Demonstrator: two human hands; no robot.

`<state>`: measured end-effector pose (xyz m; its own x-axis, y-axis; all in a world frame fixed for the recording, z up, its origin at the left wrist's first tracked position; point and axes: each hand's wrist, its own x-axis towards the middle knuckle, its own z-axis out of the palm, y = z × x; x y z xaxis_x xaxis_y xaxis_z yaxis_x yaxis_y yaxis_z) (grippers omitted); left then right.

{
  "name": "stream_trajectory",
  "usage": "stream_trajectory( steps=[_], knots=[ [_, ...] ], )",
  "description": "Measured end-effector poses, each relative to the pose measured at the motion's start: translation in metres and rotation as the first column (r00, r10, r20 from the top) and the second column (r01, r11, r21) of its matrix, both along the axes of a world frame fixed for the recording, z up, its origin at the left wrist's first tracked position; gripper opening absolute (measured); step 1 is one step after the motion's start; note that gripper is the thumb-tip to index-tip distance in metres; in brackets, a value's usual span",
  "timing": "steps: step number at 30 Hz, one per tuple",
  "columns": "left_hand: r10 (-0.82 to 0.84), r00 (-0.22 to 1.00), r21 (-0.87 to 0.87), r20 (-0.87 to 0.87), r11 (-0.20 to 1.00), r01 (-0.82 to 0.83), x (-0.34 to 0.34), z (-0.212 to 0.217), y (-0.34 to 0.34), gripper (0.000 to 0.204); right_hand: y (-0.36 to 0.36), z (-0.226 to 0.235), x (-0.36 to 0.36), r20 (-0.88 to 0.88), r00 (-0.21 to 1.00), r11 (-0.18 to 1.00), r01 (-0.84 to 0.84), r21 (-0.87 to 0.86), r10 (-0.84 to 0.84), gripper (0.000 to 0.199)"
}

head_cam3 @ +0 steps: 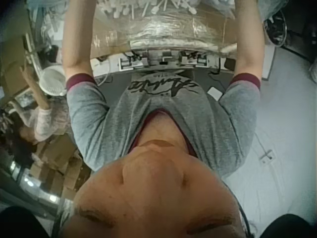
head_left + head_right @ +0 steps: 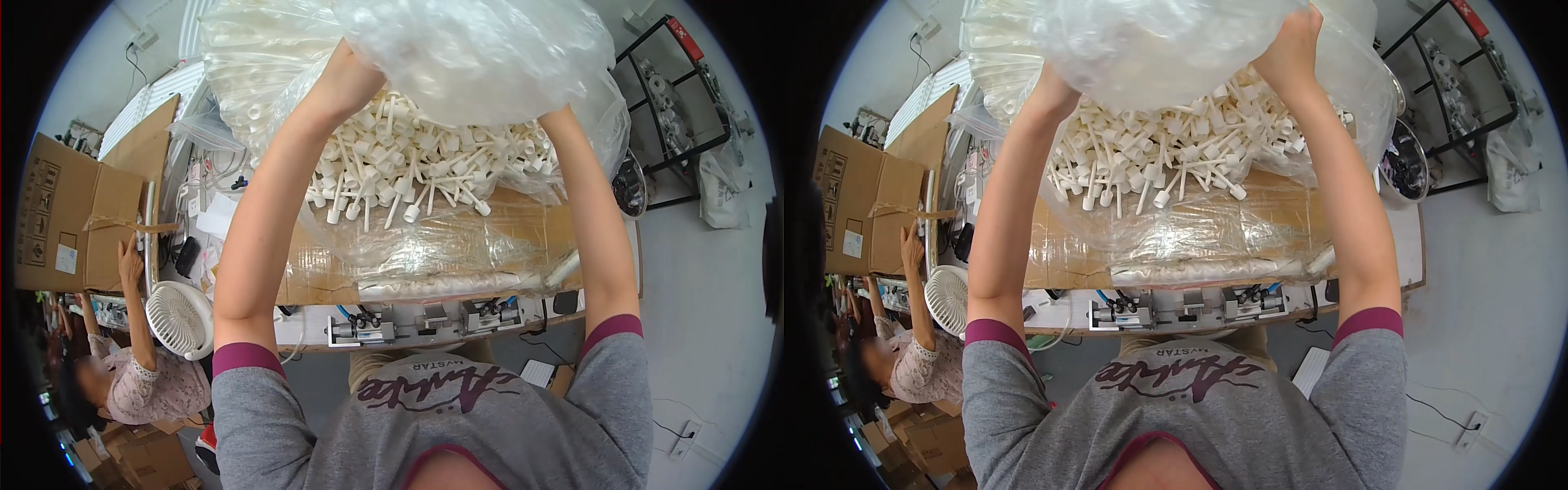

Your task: Assembling plastic spray nozzle components using a pneumatic press machine.

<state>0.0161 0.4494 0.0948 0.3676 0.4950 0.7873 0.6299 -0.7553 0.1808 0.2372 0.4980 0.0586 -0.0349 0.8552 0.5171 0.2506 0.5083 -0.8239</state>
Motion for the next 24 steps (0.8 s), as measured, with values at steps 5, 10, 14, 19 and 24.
stream_trajectory(
  steps=[5,10,14,19,24],
  knots=[
    [0.007,1.0,0.007,-0.006,1.0,-0.006,0.001,0.0,-0.007,0.035,0.001,-0.007,0.008,-0.01,1.0,1.0,0.003,-0.026,-0.003,0.013],
    [0.009,1.0,0.004,-0.013,1.0,-0.009,0.001,0.004,-0.009,0.033,-0.029,-0.022,0.015,0.007,0.999,0.997,-0.036,-0.062,0.037,0.016],
    [0.0,1.0,0.003,-0.013,1.0,0.0,0.001,0.006,-0.009,0.032,-0.078,-0.002,0.01,0.087,0.995,0.998,-0.043,-0.041,0.046,0.017],
    [-0.03,0.999,-0.009,-0.027,1.0,0.03,0.01,0.005,-0.005,0.03,-0.112,0.017,-0.005,-0.012,0.994,0.993,-0.104,0.064,0.105,0.014],
    [-0.06,0.998,-0.042,-0.038,0.997,0.058,0.015,0.002,-0.009,0.028,-0.124,0.009,-0.002,0.056,0.978,0.976,-0.194,-0.104,0.2,0.016]
  ],
)
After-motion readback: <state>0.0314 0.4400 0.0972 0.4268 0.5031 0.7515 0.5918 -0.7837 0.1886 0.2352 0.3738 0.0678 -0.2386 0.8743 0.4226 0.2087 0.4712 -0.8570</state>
